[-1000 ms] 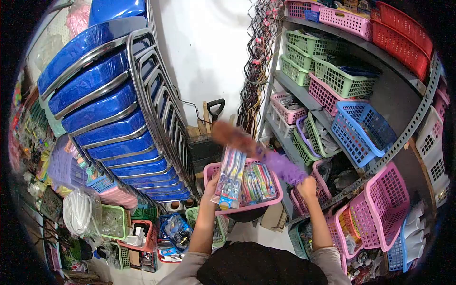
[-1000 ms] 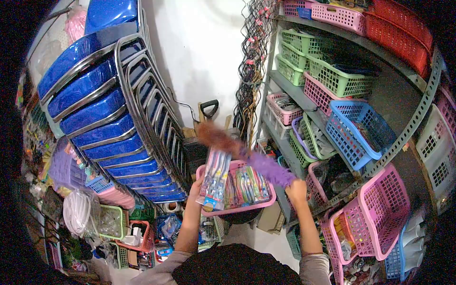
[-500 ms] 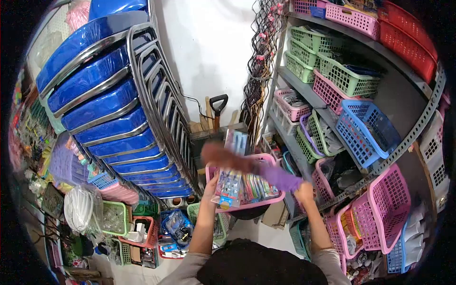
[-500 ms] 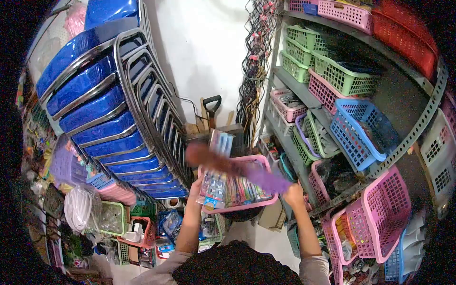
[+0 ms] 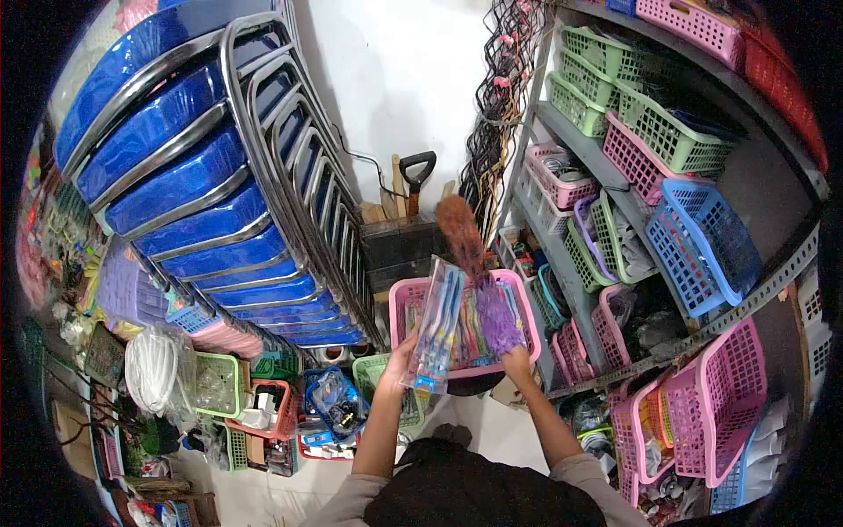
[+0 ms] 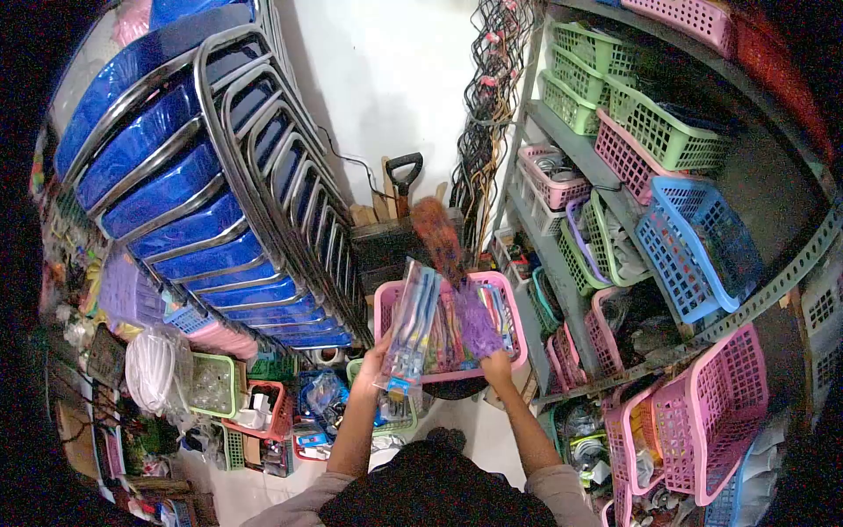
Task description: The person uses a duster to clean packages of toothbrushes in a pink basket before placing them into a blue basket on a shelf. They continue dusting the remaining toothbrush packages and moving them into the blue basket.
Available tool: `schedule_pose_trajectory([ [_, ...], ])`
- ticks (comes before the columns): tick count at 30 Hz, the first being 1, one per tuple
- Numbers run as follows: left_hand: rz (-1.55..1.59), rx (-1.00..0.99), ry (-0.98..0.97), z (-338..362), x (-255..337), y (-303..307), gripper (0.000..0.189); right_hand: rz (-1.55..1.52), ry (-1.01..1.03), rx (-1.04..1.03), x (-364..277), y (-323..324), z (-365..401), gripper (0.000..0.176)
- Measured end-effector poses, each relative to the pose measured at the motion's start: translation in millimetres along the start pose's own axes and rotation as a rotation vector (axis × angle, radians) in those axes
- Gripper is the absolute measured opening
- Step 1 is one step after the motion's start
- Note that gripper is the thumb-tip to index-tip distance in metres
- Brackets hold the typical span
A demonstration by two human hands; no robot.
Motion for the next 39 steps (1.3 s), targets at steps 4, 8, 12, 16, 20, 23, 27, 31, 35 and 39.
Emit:
schedule_pose_trajectory([
  [4,0.033,0.01,0.008,2.9,-8.8,-0.4,0.046,0.4,-0.242,-0.065,-5.5,-35.4,-8.1,0.027],
  [8,0.074,0.062,0.026,0.0,-19.8,9.0,0.041,0.612,-0.191,-0.004,1.3,-61.0,4.0,0.036],
  [12,0.059,0.035,0.108,-2.5,-22.5,8.4,0.049,0.603,-0.195,-0.015,4.6,-59.5,3.9,0.034],
  [16,0.068,0.005,0.126,-21.4,-27.5,15.1,0.047,0.439,-0.331,-0.198,10.9,-43.6,-4.6,0.042],
  [20,0.06,-0.004,0.004,-33.0,-23.4,-28.5,0.04,0.114,-0.284,-0.229,0.2,-9.5,-12.5,0.053],
  [23,0.11,-0.05,0.093,-45.3,-28.9,-58.6,0.038,-0.264,-0.288,-0.213,-53.6,43.4,-17.6,0.05],
  [27,0.154,-0.175,0.15,-56.5,-37.7,-111.6,0.034,-0.652,0.087,0.202,-110.0,112.6,-17.2,0.039],
  [31,0.132,-0.41,0.189,-80.5,-54.4,-143.2,0.042,-0.687,0.187,0.291,-168.9,171.1,21.0,0.044],
  [35,-0.219,-0.528,-0.04,-96.2,-67.2,-196.6,0.047,-0.299,0.33,0.433,-180.1,207.1,50.4,0.062],
  [39,-0.17,-0.544,0.04,-91.2,-89.1,-264.3,0.061,-0.093,0.178,0.524,-190.3,243.7,78.8,0.075],
])
Point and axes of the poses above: each hand's wrist, its own z-axis away from the middle knuckle, its own y-axis out of the back of the hand, x = y × z, the point moved 3 cm from there along -z, towards the middle knuckle, and after that the axes turned 4 degrees about -x, right-handed, at the moved point
